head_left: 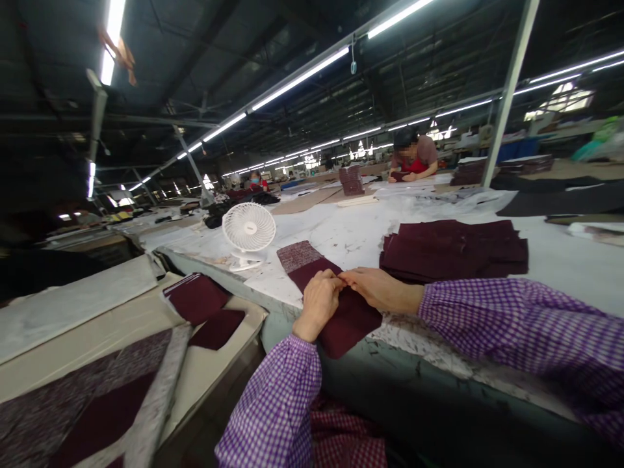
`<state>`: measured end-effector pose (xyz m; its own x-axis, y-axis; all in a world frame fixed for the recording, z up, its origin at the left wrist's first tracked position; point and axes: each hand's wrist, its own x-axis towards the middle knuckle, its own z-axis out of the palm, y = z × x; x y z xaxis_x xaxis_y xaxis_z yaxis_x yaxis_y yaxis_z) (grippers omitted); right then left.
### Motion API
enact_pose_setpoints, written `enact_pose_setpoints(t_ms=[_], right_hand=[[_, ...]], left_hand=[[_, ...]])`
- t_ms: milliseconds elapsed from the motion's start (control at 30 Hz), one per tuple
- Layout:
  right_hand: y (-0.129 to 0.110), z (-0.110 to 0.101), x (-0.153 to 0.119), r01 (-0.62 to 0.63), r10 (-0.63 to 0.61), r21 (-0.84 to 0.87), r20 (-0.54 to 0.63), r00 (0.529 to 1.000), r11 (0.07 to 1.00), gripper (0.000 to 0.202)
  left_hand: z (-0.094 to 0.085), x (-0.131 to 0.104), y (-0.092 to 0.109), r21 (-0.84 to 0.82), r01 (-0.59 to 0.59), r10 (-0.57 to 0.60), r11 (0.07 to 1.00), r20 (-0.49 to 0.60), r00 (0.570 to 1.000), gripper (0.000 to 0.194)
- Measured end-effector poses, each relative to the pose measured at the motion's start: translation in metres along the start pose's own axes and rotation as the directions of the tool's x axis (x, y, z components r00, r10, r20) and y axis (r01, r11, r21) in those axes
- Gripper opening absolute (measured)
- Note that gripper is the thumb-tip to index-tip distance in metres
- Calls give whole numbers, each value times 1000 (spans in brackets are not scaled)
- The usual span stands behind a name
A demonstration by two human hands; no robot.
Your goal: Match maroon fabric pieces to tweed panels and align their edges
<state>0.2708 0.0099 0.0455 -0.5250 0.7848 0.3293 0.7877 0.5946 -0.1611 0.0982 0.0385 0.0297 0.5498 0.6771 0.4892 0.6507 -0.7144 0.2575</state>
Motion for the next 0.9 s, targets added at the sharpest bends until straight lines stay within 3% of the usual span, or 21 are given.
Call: enact_pose_setpoints(t_ms=[233, 533, 733, 900], right_hand=[[6, 9, -3, 70, -70, 2, -59, 996, 998, 33], [11, 11, -4, 146, -146, 4, -52, 988, 989, 35], [6, -7, 4, 125, -120, -28, 138, 983, 992, 40], [-11, -22, 9, 139, -98, -131, 278, 956, 982, 49]], left_hand=[[-20, -23, -27, -178, 91, -99, 980, -38, 994, 14], [-26, -46, -33, -98, -30, 17, 995, -129, 992, 20], [-27, -49, -35, 73, -81, 89, 994, -111, 990, 29], [-28, -50, -33, 111, -81, 92, 991, -100, 991, 30]])
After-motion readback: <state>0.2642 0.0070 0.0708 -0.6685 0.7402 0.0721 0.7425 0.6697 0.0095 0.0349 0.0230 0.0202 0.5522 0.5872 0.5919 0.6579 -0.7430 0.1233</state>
